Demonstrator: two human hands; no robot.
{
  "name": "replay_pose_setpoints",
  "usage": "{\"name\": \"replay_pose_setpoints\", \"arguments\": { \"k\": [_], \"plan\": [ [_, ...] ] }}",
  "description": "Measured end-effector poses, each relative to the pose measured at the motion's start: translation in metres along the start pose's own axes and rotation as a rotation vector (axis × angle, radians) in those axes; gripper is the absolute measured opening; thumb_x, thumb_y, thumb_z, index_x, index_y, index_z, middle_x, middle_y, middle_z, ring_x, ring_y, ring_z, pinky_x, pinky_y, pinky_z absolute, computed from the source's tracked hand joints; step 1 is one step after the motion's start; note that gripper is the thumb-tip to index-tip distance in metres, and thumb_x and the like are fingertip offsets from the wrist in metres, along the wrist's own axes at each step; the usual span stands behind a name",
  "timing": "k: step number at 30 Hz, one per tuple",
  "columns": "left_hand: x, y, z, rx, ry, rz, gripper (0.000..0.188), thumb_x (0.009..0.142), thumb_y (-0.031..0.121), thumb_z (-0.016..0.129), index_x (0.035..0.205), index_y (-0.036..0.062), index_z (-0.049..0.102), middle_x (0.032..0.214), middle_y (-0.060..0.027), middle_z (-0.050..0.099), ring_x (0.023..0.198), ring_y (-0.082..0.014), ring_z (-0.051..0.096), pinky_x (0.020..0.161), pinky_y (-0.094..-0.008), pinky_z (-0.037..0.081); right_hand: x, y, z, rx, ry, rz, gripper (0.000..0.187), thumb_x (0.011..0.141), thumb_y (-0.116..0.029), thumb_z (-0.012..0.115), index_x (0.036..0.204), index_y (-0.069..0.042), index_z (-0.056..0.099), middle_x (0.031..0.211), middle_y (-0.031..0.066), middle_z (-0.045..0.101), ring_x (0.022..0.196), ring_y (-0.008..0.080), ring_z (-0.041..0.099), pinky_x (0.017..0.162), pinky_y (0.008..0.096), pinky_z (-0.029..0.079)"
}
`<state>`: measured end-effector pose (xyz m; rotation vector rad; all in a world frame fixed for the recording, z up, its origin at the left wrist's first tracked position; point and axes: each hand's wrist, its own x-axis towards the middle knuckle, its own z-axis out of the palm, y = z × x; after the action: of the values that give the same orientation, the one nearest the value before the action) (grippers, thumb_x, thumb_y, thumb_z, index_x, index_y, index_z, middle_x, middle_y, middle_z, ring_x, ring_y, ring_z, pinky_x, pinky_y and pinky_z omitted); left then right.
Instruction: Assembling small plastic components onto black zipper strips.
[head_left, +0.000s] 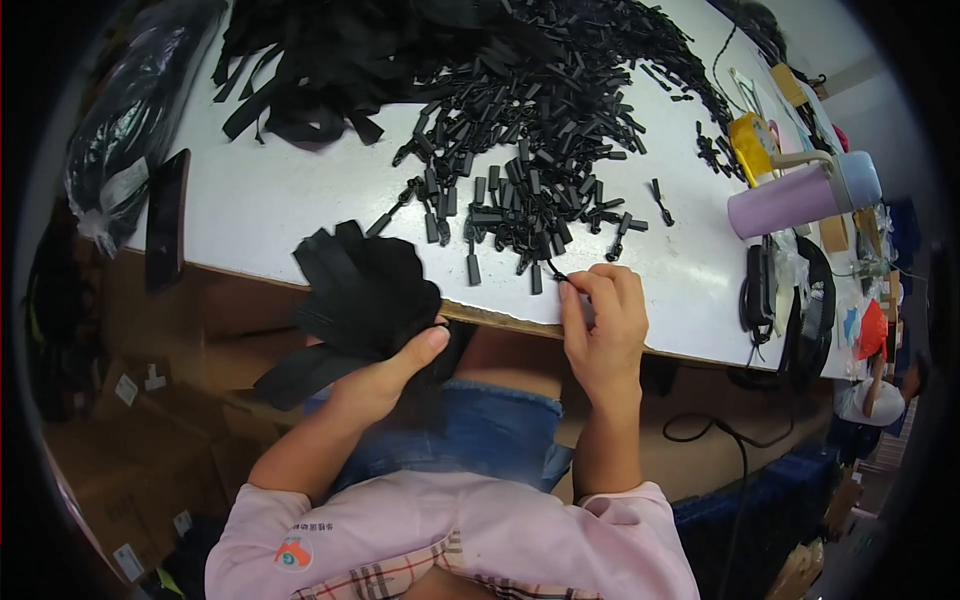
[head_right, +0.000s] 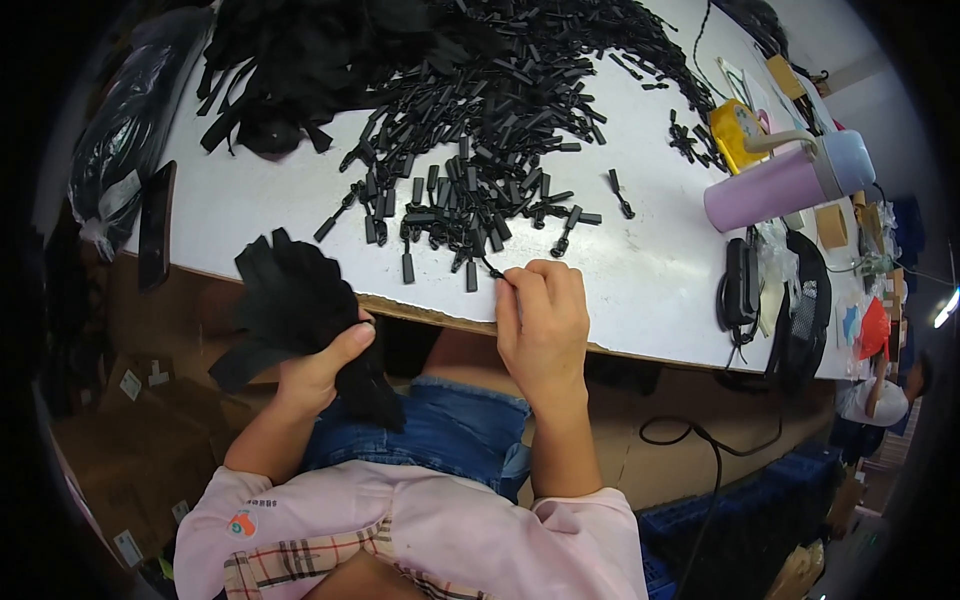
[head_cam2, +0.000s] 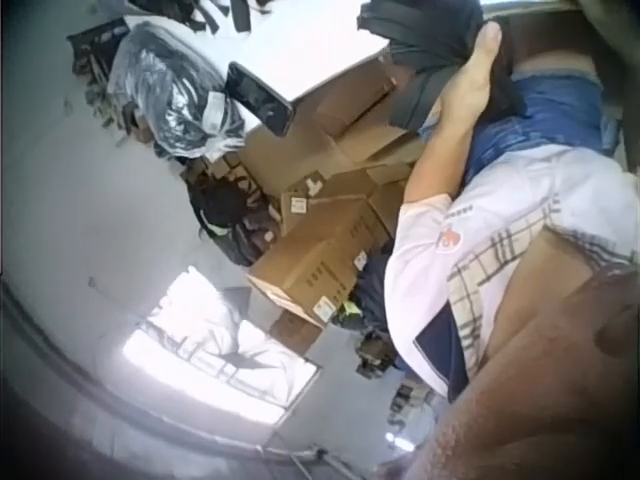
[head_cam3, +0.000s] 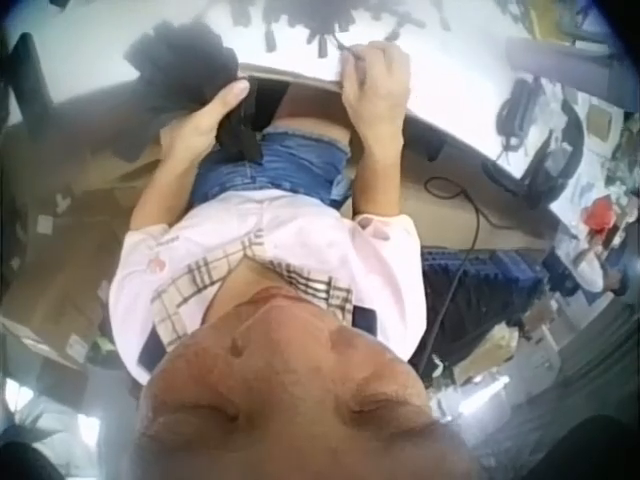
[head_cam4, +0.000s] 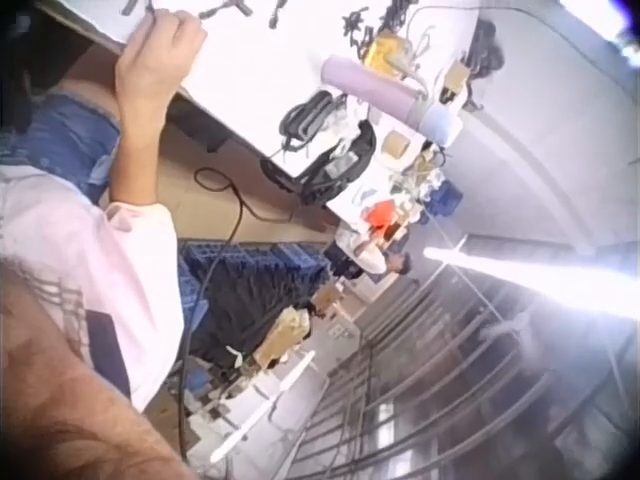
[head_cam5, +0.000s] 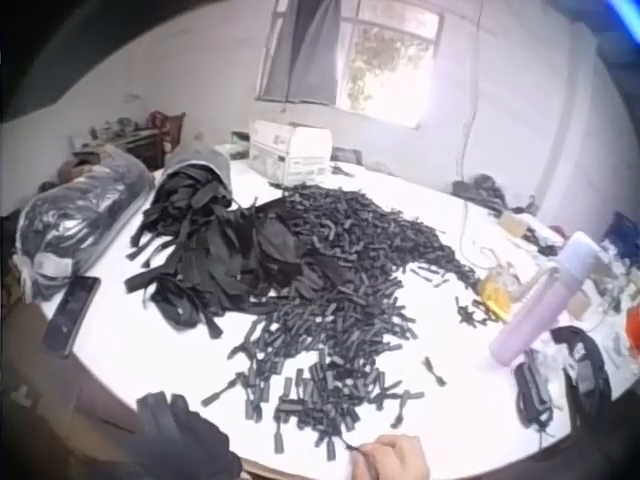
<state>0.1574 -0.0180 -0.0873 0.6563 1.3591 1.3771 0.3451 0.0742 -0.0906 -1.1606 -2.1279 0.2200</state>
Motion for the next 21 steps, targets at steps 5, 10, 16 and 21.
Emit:
{"name": "replay_pose_setpoints", "arguments": {
  "k": [5,10,16,21],
  "plan": [
    [-0.003,0.006,0.006,0.007,-0.131,-0.075,0.018,0.072,0.009,0.062,0.089,0.0046,0.056,0.085,-0.0008,0.054,0.08,-0.0088,0.05,0.072,-0.0216,0.041,0.002,-0.023,0.003,0.303,0.172,0.271,0.008,0.07,0.002,0.058,0.077,0.001,0.056,0.069,0.0098,0.053,0.055,0.0148,0.052,0.048,0.0221,0.04],
    [0.0,0.007,0.005,0.069,-0.357,-0.056,0.024,0.084,0.019,0.049,0.101,0.0026,0.05,0.096,-0.0028,0.052,0.089,-0.0091,0.048,0.077,-0.0226,0.039,-0.005,-0.053,0.003,0.697,-0.176,0.132,0.012,0.068,0.006,0.06,0.079,0.002,0.058,0.072,0.0078,0.053,0.057,0.0118,0.051,0.047,0.0205,0.04],
    [0.0,0.004,-0.001,0.228,-0.449,0.032,0.021,0.086,0.017,0.045,0.101,0.0025,0.049,0.092,-0.003,0.051,0.086,-0.0091,0.048,0.075,-0.0225,0.04,0.0,-0.052,0.006,0.668,-0.181,-0.073,0.016,0.066,0.008,0.059,0.08,0.002,0.057,0.077,0.0091,0.051,0.058,0.0149,0.051,0.049,0.0223,0.041],
    [0.002,0.002,0.001,0.109,-0.391,-0.008,0.02,0.083,0.014,0.048,0.1,0.0022,0.049,0.091,-0.0041,0.051,0.084,-0.009,0.048,0.074,-0.0223,0.04,-0.002,-0.051,0.008,0.535,-0.188,-0.214,0.019,0.065,0.009,0.057,0.084,0.002,0.057,0.081,0.0104,0.05,0.062,0.0167,0.051,0.051,0.0227,0.042]
  ]
}}
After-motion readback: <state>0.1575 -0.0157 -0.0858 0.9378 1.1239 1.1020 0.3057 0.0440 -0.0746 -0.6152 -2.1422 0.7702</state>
